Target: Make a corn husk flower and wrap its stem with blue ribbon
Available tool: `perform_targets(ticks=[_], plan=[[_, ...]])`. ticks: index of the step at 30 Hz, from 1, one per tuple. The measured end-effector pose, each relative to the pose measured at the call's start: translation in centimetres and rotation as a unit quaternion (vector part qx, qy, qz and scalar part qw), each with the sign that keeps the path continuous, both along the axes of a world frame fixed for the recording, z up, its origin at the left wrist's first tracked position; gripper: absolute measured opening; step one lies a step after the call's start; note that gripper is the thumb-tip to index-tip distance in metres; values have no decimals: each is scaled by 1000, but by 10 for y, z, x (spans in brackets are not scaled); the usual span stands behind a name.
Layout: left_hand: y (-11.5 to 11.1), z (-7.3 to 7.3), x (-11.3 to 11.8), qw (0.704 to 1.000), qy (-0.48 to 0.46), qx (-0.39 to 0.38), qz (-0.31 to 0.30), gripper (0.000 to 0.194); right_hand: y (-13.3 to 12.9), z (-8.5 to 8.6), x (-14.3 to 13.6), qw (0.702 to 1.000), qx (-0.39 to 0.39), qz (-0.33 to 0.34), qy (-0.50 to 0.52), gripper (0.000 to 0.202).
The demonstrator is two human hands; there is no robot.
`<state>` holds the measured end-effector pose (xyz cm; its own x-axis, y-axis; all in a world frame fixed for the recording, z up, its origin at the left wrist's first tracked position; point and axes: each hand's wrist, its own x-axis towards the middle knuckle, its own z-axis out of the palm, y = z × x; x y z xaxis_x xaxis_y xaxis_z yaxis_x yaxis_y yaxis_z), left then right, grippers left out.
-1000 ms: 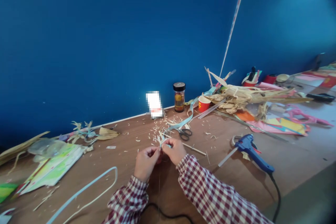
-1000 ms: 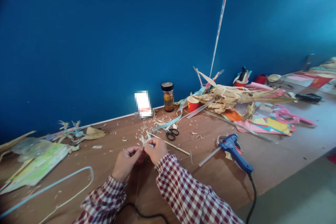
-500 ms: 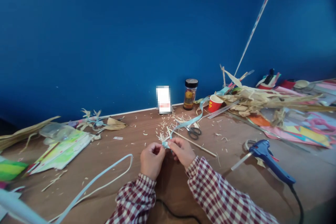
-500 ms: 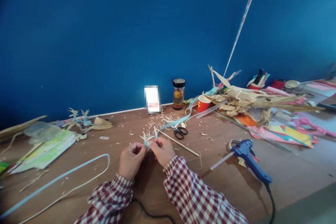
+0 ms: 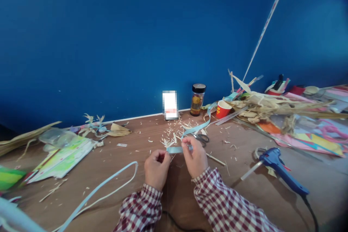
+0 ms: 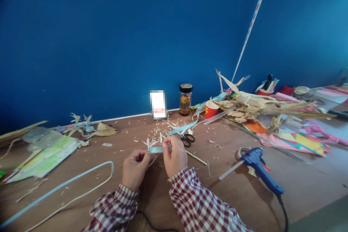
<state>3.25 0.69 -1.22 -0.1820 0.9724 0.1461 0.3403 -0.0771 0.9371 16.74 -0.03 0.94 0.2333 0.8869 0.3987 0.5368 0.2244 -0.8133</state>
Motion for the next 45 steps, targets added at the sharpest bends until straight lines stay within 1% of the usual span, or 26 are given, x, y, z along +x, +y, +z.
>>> perform_targets(ticks=[4,7,10,13,16,19,22,24,25,27,29,30,32,35,38,40,42,45], plan=[[-6,6,3,999,41,24,-18,20,-1,0,-5,996,-38,61,55,11],[-9,9,5,997,60,25,-31,20,0,-1,-9,987,-74,96,110,16],[-9,8,6,996,75,27,-38,20,1,-4,-10,971,-116,115,172,21],[-10,6,6,994,87,37,-51,21,4,-8,-10,948,-156,134,243,23],[-11,5,7,992,99,50,-59,22,7,-12,-10,933,-162,142,288,23],[-14,7,8,988,121,69,-70,22,10,-16,-9,938,-141,132,288,23],[-15,10,9,984,132,84,-90,24,12,-17,-8,945,-133,109,278,25],[-14,10,8,988,101,60,-97,27,13,-16,-6,947,-133,99,276,27],[-13,9,7,992,69,35,-96,29,12,-15,-6,947,-132,100,277,28],[-8,6,6,995,-26,-27,-92,31,11,-14,-6,946,-132,105,275,28],[-3,2,4,985,-126,-77,-90,33,10,-14,-7,948,-138,108,265,28],[-1,0,4,978,-162,-94,-89,33,9,-14,-7,950,-140,108,257,28],[1,-2,3,969,-203,-111,-84,33,8,-14,-8,950,-144,113,254,28],[2,-4,2,968,-214,-112,-72,33,9,-14,-7,944,-155,130,260,26],[2,-6,1,970,-206,-115,-62,33,9,-14,-6,941,-180,136,252,23],[3,-6,0,971,-197,-118,-59,33,9,-14,-6,938,-182,141,258,24],[3,-6,0,975,-181,-116,-61,33,10,-15,-6,938,-173,142,265,27],[2,-4,1,984,-132,-95,-67,32,9,-16,-7,944,-173,117,253,28]])
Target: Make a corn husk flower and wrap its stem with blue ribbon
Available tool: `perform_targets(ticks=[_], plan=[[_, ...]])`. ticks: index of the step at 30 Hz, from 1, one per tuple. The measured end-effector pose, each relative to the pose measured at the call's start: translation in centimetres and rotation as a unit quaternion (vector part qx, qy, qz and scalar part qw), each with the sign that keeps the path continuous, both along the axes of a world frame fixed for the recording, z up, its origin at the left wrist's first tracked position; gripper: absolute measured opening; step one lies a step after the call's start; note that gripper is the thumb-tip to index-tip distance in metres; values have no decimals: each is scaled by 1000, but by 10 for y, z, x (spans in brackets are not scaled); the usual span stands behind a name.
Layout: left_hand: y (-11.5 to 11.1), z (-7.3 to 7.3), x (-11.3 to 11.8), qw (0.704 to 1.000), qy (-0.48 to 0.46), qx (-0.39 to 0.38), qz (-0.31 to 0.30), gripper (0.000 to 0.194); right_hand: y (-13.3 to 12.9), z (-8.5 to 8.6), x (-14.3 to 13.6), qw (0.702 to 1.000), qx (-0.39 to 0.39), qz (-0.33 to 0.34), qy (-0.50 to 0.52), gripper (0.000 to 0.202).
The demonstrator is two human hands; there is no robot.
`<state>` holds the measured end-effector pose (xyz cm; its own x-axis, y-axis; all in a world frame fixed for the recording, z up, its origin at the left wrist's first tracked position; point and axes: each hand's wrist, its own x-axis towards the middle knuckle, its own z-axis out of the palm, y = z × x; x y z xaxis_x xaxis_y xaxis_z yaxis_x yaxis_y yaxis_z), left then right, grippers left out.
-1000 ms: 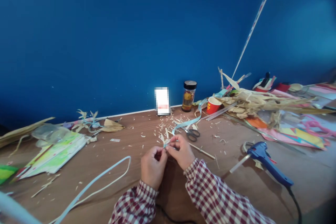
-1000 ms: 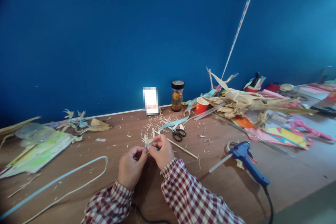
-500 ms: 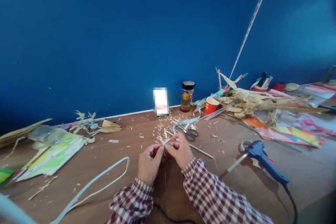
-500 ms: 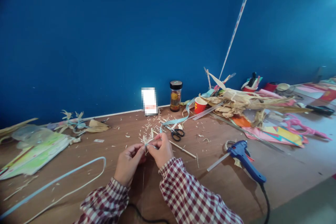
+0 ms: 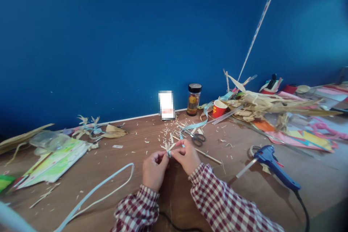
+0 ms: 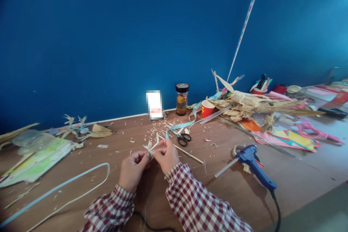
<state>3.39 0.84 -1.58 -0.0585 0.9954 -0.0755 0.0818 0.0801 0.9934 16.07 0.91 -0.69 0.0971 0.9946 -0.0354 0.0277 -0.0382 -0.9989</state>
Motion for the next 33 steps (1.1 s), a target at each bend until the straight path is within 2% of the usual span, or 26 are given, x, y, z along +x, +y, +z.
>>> perform_targets(ticks=[5,8,10,13,17,33], plan=[[-6,7,3,987,138,78,23,25,-5,-4,-5,999,14,-24,-29,25],[-8,8,4,976,185,108,37,24,-7,-3,-7,998,29,-36,-49,23],[-7,6,4,981,163,99,25,26,-8,-1,-7,997,26,-41,-53,23],[-3,2,2,997,63,43,5,32,-6,1,-5,999,12,-39,-33,25],[-1,-3,1,999,-31,5,0,34,-2,-1,-4,999,14,-36,-15,26],[-2,-3,2,995,-91,-47,-1,34,-2,2,-3,998,10,-51,-31,27]])
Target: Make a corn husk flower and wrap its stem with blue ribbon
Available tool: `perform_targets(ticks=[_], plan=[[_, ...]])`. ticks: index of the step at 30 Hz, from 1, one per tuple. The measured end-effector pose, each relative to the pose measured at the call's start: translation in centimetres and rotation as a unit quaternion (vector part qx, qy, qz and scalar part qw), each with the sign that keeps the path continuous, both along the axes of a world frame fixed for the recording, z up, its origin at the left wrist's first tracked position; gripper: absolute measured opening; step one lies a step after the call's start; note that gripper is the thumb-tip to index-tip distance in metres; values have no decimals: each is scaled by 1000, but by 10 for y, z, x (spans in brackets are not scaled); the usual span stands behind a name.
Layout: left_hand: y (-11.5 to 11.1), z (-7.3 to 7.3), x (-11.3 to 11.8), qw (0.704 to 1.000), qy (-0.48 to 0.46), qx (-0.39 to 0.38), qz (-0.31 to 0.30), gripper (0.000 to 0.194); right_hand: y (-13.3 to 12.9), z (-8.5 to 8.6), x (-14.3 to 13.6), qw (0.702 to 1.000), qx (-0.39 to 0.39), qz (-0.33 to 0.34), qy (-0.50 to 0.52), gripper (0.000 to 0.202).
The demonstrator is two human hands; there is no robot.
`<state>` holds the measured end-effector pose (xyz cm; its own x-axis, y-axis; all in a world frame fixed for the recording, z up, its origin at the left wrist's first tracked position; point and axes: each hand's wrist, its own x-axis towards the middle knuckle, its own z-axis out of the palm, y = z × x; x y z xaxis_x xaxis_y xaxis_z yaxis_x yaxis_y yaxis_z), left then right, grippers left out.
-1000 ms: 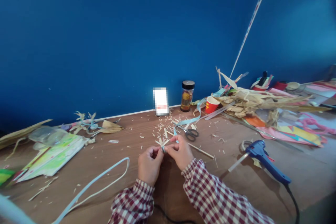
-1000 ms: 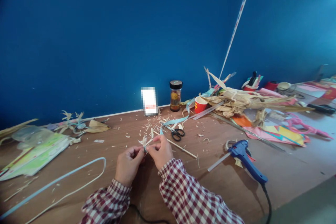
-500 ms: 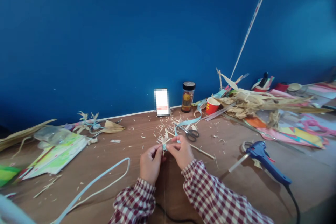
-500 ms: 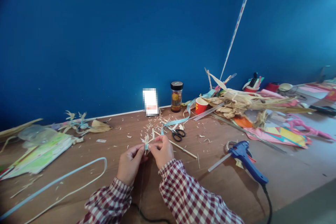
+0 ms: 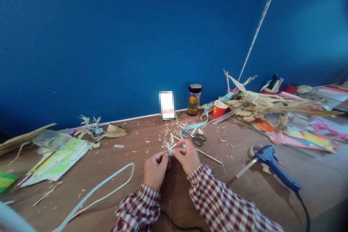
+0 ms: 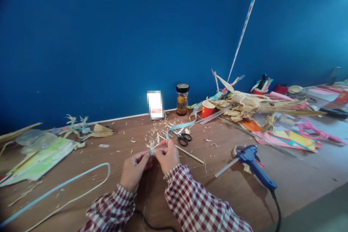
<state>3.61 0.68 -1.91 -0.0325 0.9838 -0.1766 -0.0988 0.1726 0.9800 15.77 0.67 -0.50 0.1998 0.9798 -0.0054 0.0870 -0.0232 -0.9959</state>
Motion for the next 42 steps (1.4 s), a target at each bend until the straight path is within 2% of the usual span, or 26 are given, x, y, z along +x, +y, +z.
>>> perform_targets(ticks=[10,16,20,25,30,34,42], plan=[[2,-2,-2,1000,-13,-11,-10,32,0,-1,0,1000,6,-6,0,28],[0,8,1,996,-52,-65,-14,33,0,-2,2,999,19,-1,-31,24],[-2,10,2,996,-66,-57,-35,41,0,-1,3,998,32,7,-45,21],[3,8,-2,999,-30,-41,16,38,-2,6,5,993,86,-20,-75,14],[5,9,-4,999,-9,-28,16,34,-3,7,5,989,119,-30,-77,13],[3,8,-4,1000,-3,-7,18,33,-2,4,4,989,127,-33,-75,13],[10,5,-13,992,36,44,108,33,1,1,9,988,90,-63,-112,13]])
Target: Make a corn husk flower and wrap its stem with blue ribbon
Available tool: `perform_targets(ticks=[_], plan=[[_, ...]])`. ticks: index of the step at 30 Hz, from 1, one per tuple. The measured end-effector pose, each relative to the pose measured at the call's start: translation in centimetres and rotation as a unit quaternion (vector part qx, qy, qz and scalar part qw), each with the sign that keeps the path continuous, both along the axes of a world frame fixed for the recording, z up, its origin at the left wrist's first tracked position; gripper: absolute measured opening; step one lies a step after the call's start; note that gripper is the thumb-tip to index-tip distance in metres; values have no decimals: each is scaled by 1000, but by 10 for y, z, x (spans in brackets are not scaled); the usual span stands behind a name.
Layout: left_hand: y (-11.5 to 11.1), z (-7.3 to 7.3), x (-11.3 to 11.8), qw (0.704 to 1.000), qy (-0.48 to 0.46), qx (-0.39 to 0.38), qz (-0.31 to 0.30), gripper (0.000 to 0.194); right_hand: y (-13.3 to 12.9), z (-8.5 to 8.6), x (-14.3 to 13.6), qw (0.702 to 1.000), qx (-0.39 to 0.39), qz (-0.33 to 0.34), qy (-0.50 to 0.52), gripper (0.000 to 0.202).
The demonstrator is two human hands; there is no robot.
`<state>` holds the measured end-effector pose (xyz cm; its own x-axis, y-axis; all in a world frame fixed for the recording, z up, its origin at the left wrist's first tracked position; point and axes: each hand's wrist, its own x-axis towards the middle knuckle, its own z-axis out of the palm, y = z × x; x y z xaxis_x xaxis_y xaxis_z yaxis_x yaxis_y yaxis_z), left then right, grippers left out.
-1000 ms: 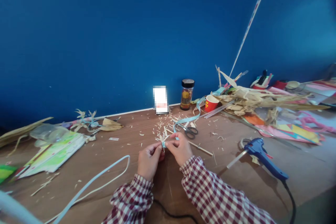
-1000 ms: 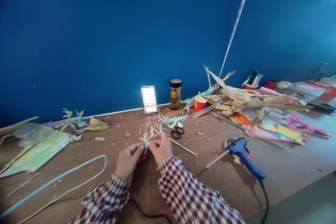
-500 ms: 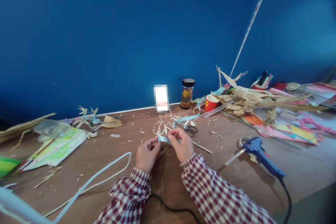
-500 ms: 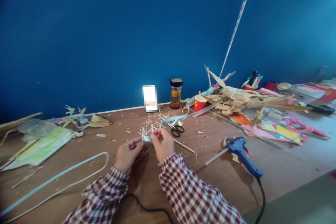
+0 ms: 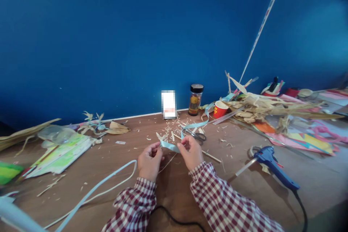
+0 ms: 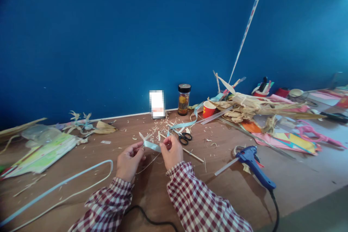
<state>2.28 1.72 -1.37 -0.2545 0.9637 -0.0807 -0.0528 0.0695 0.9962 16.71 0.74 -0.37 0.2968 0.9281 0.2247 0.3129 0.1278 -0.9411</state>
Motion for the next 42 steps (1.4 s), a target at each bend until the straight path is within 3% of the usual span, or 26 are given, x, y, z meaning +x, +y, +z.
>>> perform_targets(ticks=[5,9,13,17,22,26,30,33,36,42], plan=[[5,-3,-5,999,-2,21,34,33,3,1,7,999,11,-49,2,19],[2,-2,-2,1000,-8,20,19,38,4,6,9,995,38,-65,62,27],[-4,1,4,999,-6,32,-8,40,-7,13,2,997,65,-13,39,37],[-10,1,6,999,4,44,-23,42,-19,16,-9,995,50,83,25,36],[-11,-1,2,999,0,32,-27,44,-17,8,-18,966,0,188,177,31],[-8,-2,-2,999,39,2,-31,45,-13,3,-20,946,3,222,237,25],[-9,-4,-3,990,133,27,-45,43,-15,2,-20,948,3,224,227,18],[-13,0,-2,963,248,108,-8,33,-17,3,-20,960,6,217,177,14],[-18,9,-2,912,348,217,25,25,-20,5,-20,974,33,204,91,13],[-24,19,-4,819,474,323,-24,20,-21,5,-20,981,78,171,-43,14]])
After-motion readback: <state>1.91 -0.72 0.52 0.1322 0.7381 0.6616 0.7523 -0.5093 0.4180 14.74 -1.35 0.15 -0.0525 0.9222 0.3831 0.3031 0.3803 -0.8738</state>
